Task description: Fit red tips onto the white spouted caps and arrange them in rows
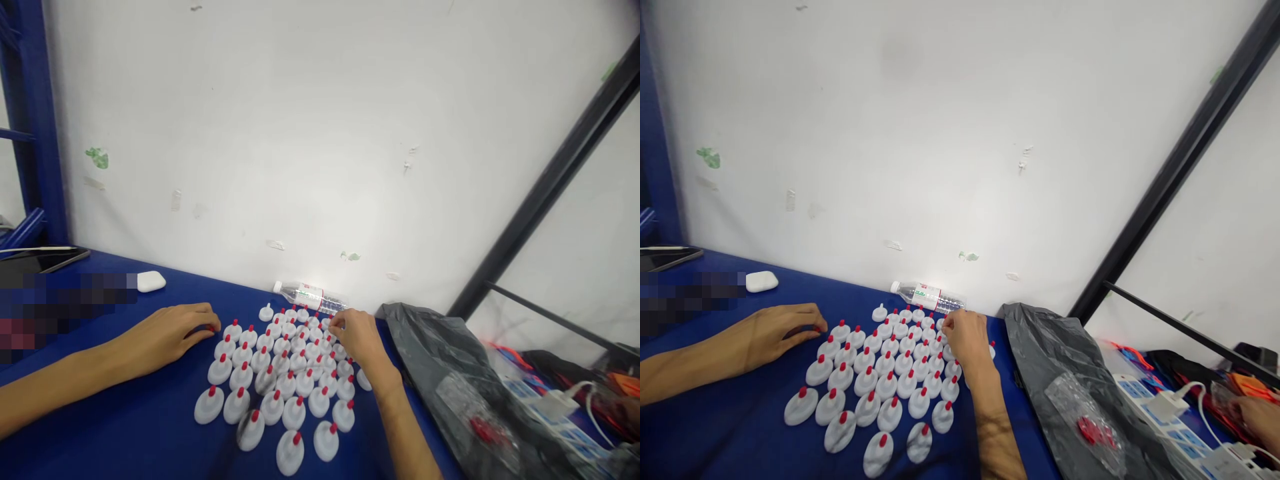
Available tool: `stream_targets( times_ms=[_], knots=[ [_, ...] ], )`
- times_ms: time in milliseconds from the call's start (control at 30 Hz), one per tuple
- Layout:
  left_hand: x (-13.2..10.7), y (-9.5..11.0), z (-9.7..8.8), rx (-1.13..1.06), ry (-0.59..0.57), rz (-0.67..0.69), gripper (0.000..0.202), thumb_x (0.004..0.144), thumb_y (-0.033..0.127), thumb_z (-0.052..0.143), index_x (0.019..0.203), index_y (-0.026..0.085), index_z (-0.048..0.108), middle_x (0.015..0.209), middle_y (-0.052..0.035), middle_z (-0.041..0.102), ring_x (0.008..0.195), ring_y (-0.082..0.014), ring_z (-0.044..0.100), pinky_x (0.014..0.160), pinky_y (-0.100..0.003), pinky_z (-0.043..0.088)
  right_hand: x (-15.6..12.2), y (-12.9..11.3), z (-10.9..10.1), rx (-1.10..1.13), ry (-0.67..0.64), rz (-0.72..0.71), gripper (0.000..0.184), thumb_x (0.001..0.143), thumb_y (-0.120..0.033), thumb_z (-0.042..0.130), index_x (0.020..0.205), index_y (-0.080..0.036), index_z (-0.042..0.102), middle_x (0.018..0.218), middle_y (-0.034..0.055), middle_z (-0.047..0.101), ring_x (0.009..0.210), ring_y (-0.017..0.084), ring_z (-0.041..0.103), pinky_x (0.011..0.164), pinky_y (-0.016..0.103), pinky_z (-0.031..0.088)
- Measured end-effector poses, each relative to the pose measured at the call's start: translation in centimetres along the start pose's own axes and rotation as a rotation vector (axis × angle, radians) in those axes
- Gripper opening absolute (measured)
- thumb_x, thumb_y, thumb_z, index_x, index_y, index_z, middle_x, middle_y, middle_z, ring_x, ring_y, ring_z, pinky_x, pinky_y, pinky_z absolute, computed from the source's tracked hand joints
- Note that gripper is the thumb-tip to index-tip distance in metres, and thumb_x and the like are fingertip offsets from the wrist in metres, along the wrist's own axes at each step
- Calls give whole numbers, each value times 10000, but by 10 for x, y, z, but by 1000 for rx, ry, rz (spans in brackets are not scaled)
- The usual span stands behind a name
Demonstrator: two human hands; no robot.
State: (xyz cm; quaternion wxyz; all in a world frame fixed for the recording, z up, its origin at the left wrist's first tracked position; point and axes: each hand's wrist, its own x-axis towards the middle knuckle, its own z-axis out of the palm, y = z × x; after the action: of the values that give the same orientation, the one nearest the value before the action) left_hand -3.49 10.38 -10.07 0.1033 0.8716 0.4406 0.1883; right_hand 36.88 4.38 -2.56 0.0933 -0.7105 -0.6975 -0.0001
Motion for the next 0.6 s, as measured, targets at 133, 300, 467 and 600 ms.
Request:
stream_targets(
  times_ms=[133,300,467,600],
  knots=[
    [1,-1,1,-2,8,1,355,1107,418,477,1101,293,808,1120,-57,806,862,-271,722,798,-377,485,0,-2,0,-11,1,-17,126,1129,-270,785,1022,-208,805,1104,19,850,1137,240,801,1197,517,562],
    [0,-3,3,-29,45,-15,359,1097,464,505,1086,291,820,1100,-53,814,895,-283,737,801,-378,491,-3,-4,-1,-14,14,-16,79,1109,-204,787,1036,-206,817,1092,13,861,1134,243,805,1210,518,540],
    [0,-4,-4,-86,157,-32,363,1093,508,553,1105,268,826,1150,-66,828,1008,-325,763,916,-435,529,-5,-1,-5,4,80,14,94,1110,-303,814,1186,-265,853,1045,15,895,1108,263,832,1135,407,514],
    [29,5,-19,-160,219,-3,346,1130,514,625,1155,215,799,1204,-90,820,1113,-322,764,1039,-510,584,-5,-1,-13,-5,180,24,242,1207,-366,634,1187,-263,852,1140,59,901,1150,285,831,1061,363,497]
  ],
)
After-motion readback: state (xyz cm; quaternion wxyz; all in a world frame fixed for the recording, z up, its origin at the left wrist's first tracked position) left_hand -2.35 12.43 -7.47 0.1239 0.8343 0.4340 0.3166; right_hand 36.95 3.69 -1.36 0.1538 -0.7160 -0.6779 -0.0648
